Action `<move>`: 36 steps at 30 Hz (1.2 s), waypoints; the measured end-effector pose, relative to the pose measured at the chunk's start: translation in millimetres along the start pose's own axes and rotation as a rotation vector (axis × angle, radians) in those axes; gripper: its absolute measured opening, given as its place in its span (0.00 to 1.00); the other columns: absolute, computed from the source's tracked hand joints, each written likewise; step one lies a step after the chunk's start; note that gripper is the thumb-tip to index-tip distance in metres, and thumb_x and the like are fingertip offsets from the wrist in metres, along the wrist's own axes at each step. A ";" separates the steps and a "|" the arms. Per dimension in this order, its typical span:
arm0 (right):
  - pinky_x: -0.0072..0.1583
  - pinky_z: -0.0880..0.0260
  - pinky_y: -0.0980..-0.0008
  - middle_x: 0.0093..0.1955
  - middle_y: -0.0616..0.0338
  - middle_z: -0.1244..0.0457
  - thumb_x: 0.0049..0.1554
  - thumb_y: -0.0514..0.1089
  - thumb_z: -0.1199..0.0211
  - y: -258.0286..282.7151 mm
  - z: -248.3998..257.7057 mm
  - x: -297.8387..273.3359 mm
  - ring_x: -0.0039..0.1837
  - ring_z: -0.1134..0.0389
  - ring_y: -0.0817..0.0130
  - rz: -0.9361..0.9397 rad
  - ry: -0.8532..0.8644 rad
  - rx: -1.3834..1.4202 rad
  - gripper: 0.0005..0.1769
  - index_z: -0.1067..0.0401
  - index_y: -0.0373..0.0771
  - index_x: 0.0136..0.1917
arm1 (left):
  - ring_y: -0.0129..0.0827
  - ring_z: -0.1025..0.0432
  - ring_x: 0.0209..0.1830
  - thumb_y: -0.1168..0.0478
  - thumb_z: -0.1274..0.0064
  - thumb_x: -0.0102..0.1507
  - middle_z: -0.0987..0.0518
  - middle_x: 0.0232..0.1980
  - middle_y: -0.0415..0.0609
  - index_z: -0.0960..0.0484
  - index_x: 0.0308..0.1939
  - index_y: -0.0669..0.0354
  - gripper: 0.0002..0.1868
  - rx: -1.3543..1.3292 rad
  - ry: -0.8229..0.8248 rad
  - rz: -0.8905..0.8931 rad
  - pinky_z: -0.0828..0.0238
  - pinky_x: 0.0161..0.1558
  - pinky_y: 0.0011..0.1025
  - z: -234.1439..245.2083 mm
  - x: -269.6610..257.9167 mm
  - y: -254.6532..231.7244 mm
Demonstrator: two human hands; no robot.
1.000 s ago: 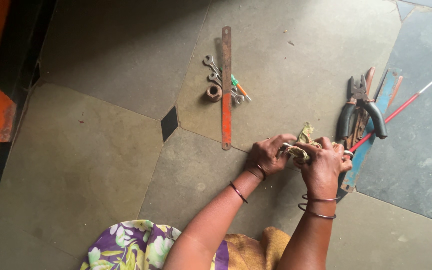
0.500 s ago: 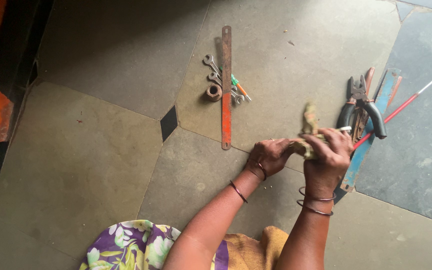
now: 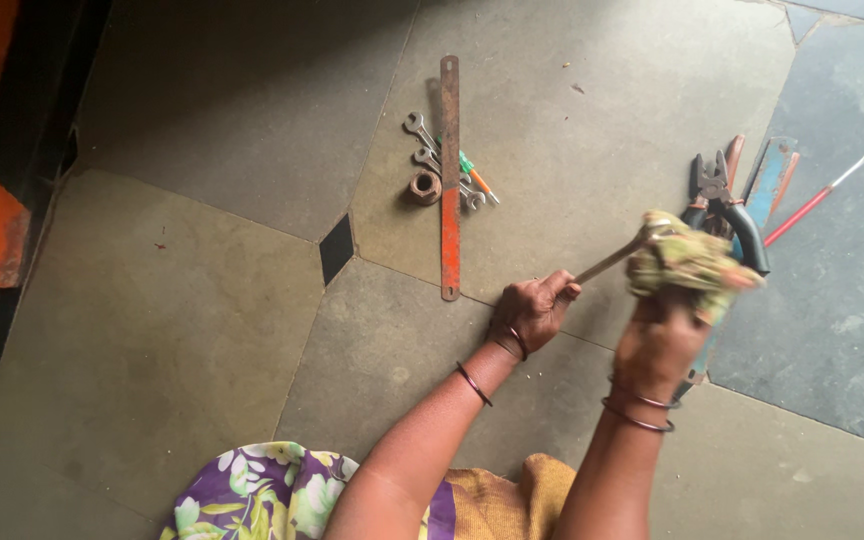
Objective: The person sits on a tiled floor and wipes a wrench and a pair of pliers with a cloth. They clean the tools thoroughly, turning them over to wipe different sides, and place them back on the floor among other tools.
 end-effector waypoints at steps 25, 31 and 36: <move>0.58 0.27 0.64 0.57 0.48 0.35 0.64 0.19 0.45 -21.6 38.9 2.8 0.55 0.31 0.61 0.018 -0.090 0.228 0.19 0.33 0.32 0.65 | 0.42 0.30 0.23 0.46 0.46 0.69 0.30 0.22 0.47 0.30 0.28 0.53 0.21 0.100 -0.134 -0.230 0.33 0.29 0.40 21.8 -8.4 -22.0; 0.62 0.25 0.58 0.60 0.48 0.35 0.60 0.18 0.49 -18.4 61.7 16.0 0.60 0.30 0.56 -0.045 -0.076 0.398 0.26 0.34 0.33 0.68 | 0.46 0.28 0.22 0.47 0.48 0.71 0.27 0.22 0.50 0.21 0.31 0.53 0.18 0.220 -0.267 0.014 0.34 0.26 0.41 59.3 -13.2 16.5; 0.64 0.25 0.55 0.64 0.45 0.34 0.59 0.20 0.49 -9.3 39.2 10.6 0.63 0.28 0.54 -0.078 -0.126 0.371 0.25 0.34 0.28 0.69 | 0.44 0.20 0.29 0.50 0.60 0.75 0.18 0.30 0.51 0.20 0.38 0.57 0.20 0.023 -0.556 0.425 0.27 0.30 0.39 89.3 20.2 55.0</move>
Point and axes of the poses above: each hand's wrist, its own x-axis towards the middle knuckle, its own z-axis out of the back of the hand, y = z × x, the point moved 3 cm from there along x, towards the middle knuckle
